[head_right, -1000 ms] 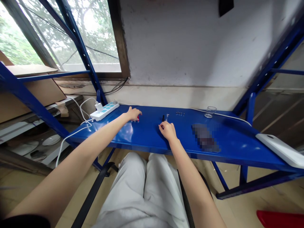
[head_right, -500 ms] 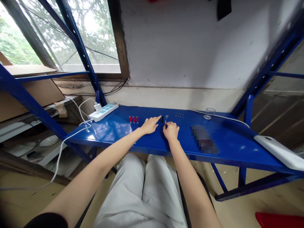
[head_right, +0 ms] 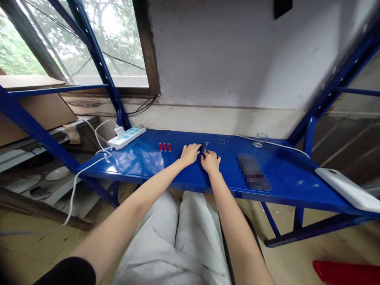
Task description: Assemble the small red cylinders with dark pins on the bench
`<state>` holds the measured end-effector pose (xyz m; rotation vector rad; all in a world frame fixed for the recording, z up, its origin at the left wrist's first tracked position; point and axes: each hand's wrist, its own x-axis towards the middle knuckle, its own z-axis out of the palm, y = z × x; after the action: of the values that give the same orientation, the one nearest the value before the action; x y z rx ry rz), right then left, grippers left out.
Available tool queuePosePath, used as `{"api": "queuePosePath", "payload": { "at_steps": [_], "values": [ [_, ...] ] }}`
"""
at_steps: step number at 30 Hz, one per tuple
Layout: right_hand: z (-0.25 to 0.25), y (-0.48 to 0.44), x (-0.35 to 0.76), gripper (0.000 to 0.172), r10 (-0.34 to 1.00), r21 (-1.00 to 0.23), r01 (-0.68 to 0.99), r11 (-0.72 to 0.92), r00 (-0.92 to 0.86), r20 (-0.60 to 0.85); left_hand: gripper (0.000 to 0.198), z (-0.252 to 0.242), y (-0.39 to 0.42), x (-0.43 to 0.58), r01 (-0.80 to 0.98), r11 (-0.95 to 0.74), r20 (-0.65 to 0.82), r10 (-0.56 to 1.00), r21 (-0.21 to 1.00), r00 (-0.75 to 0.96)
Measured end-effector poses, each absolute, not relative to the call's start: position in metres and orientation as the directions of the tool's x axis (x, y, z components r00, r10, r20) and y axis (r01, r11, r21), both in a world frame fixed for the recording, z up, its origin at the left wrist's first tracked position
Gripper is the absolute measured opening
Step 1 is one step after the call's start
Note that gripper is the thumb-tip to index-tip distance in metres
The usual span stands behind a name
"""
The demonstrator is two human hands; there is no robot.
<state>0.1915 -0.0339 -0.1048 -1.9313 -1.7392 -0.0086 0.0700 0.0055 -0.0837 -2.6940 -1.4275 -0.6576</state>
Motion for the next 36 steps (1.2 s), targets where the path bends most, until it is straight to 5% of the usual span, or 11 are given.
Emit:
{"api": "queuePosePath", "payload": {
  "at_steps": [9,20,28,36],
  "values": [
    [-0.103,-0.032,0.191,0.041,0.956,-0.336,0.941,-0.044,0.137,0.258,0.014,-0.081,0.004,0.067,0.796,-0.514,0.440,0.825,0.321,0.355],
    [-0.105,-0.032,0.189,0.043,0.960,-0.312,0.950,-0.024,0.109,0.258,0.008,-0.094,-0.014,0.034,0.450,-0.395,0.445,0.896,0.801,-0.006],
    [-0.101,-0.041,0.184,0.037,0.932,-0.274,0.960,0.054,0.051,0.360,0.009,-0.092,-0.022,0.028,0.337,-0.415,0.455,0.889,0.845,-0.047],
    [-0.096,-0.046,0.182,0.030,0.841,-0.202,0.915,0.349,-0.211,0.498,0.010,-0.098,-0.013,0.022,0.260,-0.406,0.447,0.886,0.876,-0.125]
  ]
}}
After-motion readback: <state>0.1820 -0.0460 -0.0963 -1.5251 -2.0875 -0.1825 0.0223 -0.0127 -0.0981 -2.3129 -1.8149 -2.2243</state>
